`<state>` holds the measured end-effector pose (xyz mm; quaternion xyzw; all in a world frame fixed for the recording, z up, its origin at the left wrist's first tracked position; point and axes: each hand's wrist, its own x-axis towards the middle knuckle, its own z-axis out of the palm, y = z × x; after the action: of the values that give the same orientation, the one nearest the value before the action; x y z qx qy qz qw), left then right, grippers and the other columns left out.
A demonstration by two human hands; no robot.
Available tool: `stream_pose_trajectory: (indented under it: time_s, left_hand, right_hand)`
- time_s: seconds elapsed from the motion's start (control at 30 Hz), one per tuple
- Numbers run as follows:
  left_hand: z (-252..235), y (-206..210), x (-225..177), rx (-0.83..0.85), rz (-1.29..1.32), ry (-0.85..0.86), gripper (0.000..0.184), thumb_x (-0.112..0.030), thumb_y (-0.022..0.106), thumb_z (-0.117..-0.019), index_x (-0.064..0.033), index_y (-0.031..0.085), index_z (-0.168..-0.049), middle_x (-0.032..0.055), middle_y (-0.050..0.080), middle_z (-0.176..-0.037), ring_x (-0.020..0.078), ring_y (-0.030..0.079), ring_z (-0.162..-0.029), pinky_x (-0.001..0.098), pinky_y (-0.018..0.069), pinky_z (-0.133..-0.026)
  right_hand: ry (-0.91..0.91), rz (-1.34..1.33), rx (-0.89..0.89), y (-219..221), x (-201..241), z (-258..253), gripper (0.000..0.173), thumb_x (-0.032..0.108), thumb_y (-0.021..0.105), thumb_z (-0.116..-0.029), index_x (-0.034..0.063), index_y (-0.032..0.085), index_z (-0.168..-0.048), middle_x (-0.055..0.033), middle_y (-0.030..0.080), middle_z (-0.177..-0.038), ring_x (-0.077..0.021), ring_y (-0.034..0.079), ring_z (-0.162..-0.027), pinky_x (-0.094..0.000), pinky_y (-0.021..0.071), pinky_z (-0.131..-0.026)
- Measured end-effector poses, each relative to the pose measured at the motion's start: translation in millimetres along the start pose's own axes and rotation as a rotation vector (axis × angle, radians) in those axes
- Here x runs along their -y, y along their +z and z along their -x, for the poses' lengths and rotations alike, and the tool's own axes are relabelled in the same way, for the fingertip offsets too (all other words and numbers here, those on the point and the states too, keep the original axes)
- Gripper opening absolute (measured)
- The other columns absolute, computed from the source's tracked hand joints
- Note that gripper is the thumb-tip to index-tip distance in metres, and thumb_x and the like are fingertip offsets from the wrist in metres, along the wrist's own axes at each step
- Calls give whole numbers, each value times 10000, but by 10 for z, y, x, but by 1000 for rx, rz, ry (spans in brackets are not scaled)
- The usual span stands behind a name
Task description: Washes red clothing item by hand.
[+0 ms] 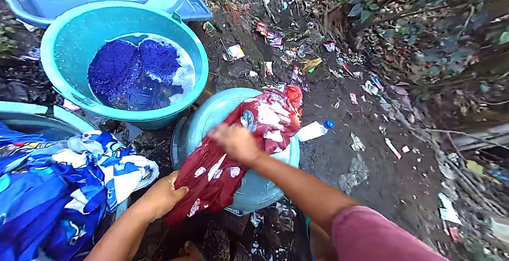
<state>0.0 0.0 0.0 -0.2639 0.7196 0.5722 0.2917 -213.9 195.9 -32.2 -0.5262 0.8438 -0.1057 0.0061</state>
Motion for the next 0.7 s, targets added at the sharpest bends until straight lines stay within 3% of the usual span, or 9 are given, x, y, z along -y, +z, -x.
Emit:
stream_pose_trajectory:
  time_s: [0.1, 0.17, 0.27, 0.33, 0.4, 0.47, 0.53, 0.6, 0.7]
  left_hand:
    - [-34, 26, -67, 20, 1, -14, 423, -191, 641, -1001, -86, 554, -1401, 139, 670, -1261, 228, 652, -1172, 490, 505, -1043]
    - [-71, 43, -84, 40, -8, -6, 449, -208, 657, -995, -74, 544, -1407, 145, 668, -1269, 235, 648, -1186, 487, 501, -1054]
    - [-99, 45, -63, 49, -50, 41, 482, -210, 706, -961, -50, 559, -1391, 159, 673, -1259, 253, 644, -1193, 494, 493, -1066]
    - [-73, -3, -2, 34, -97, 46, 447, -178, 687, -963, -53, 574, -1376, 168, 672, -1251, 275, 642, -1186, 526, 484, -1059]
    - [-43, -26, 21, 35, -72, 29, 429, -174, 641, -991, -98, 562, -1405, 134, 673, -1270, 243, 645, -1192, 504, 494, -1058]
    - [-41, -13, 22, 25, -45, 22, 427, -172, 629, -998, -112, 557, -1414, 124, 674, -1271, 228, 646, -1187, 497, 498, -1051]
    - [-83, 6, -4, 6, -38, 27, 444, -180, 650, -984, -111, 555, -1412, 122, 682, -1255, 225, 656, -1172, 496, 507, -1042]
    - [-121, 23, 13, 1, -23, 35, 498, -189, 692, -951, -92, 547, -1417, 129, 684, -1252, 230, 657, -1173, 496, 507, -1046]
    - [-126, 1, 95, -22, -62, 84, 556, -237, 754, -882, -74, 571, -1381, 129, 700, -1215, 243, 667, -1155, 510, 519, -1035]
  right_hand:
    - [538, -3, 30, -170, -1039, -249, 422, 220, 486, -1069, 186, 570, -1482, -228, 519, -1503, -509, 479, -1360, -691, 402, -1086]
    - [739, -6, 30, -255, -789, -362, 441, 267, 469, -1069, 209, 547, -1499, -203, 516, -1510, -481, 476, -1370, -698, 412, -1053]
    - [453, -99, 64, -146, 641, -93, 374, 257, 541, -1028, 117, 656, -1356, -146, 645, -1386, -372, 633, -1228, -572, 532, -979]
    - [182, -120, 28, -28, 875, 194, 252, 206, 602, -997, 138, 745, -1192, -88, 695, -1323, -318, 670, -1165, -530, 553, -946]
    - [200, 9, 37, -97, 120, 227, 258, 218, 583, -994, 134, 762, -1160, -112, 725, -1259, -340, 693, -1150, -570, 561, -944]
    - [525, 91, 91, -273, -810, 141, 327, 247, 525, -1040, 116, 705, -1280, -168, 660, -1349, -415, 608, -1254, -646, 478, -1021]
    - [781, 73, 55, -398, -1002, 5, 360, 256, 510, -1044, 114, 652, -1341, -200, 593, -1418, -455, 545, -1301, -691, 435, -1028]
    - [744, -17, 112, -378, -149, -71, 364, 244, 503, -1028, 94, 637, -1332, -218, 646, -1308, -445, 622, -1196, -658, 514, -944]
    - [148, -136, -5, -20, 987, 186, 227, 188, 601, -994, 132, 753, -1153, -73, 722, -1257, -303, 691, -1102, -521, 572, -888]
